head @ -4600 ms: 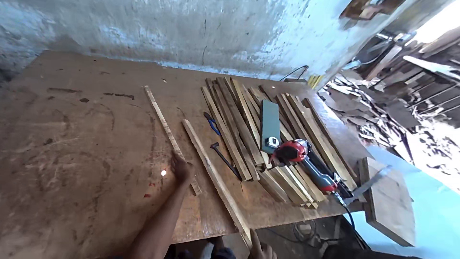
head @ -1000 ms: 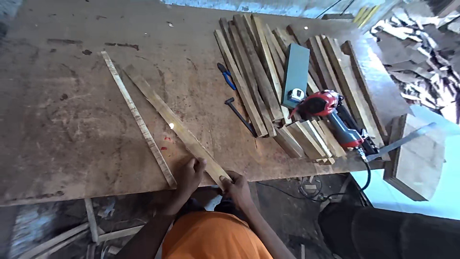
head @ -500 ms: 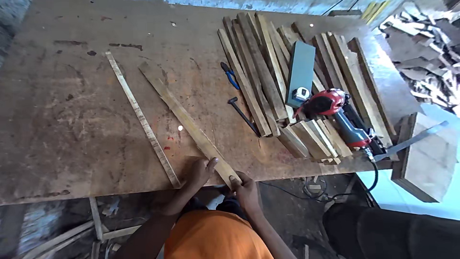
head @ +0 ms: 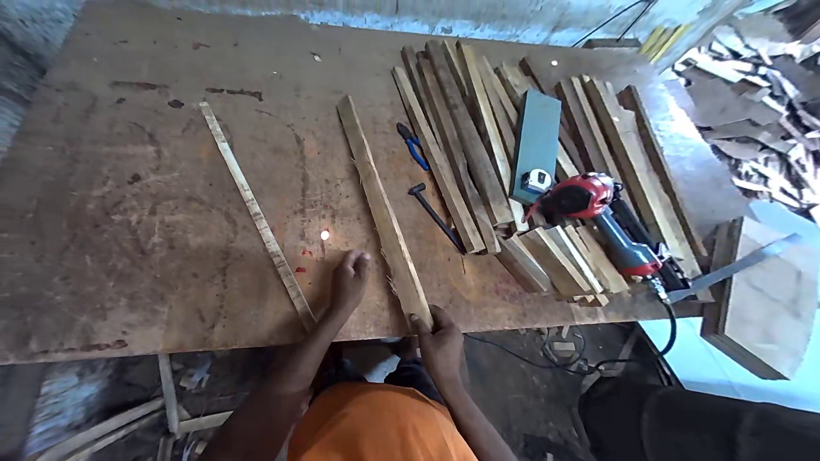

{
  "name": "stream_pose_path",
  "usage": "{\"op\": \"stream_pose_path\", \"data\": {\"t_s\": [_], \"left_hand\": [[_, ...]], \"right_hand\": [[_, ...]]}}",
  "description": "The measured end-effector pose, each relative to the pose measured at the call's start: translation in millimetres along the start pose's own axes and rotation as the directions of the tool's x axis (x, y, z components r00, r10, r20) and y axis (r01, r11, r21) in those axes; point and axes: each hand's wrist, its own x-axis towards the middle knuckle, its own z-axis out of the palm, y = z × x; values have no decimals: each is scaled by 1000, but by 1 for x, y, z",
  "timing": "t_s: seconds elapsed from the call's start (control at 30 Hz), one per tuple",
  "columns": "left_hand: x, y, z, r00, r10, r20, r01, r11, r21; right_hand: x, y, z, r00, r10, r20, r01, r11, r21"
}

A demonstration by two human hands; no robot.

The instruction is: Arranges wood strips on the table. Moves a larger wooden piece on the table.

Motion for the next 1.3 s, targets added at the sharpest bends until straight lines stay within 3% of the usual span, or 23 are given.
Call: {"op": "stream_pose_path", "data": {"t_s": [0.13, 0.23, 0.3, 0.4, 0.57, 1.07, 1.3], "left_hand": [[-9, -8, -53, 980, 137, -142, -104, 970, 219], [-19, -25, -81, 936, 191, -294, -52, 904, 424], [-29, -37, -93, 931, 133, -341, 49, 879, 475], [-33, -56, -98, 920, 0, -393, 195, 868, 457], [-39, -69, -89, 922, -85, -379, 245, 884, 399], [-44, -79, -82, 947, -4, -320, 132, 916, 379], [-36, -77, -81, 940, -15, -340, 147, 919, 367]], "right_hand": [[15, -4, 3, 996, -84, -3, 83, 991, -107], [37, -4, 18, 992, -122, 36, 127, 964, -232], [51, 7, 31, 991, -110, 72, 127, 937, -325], [60, 14, 34, 991, -103, 89, 127, 934, -333], [65, 15, 26, 987, -50, 155, 93, 955, -282], [59, 49, 27, 984, -63, 164, 80, 992, -97], [62, 56, 31, 987, -95, 132, 104, 993, -57]]}}
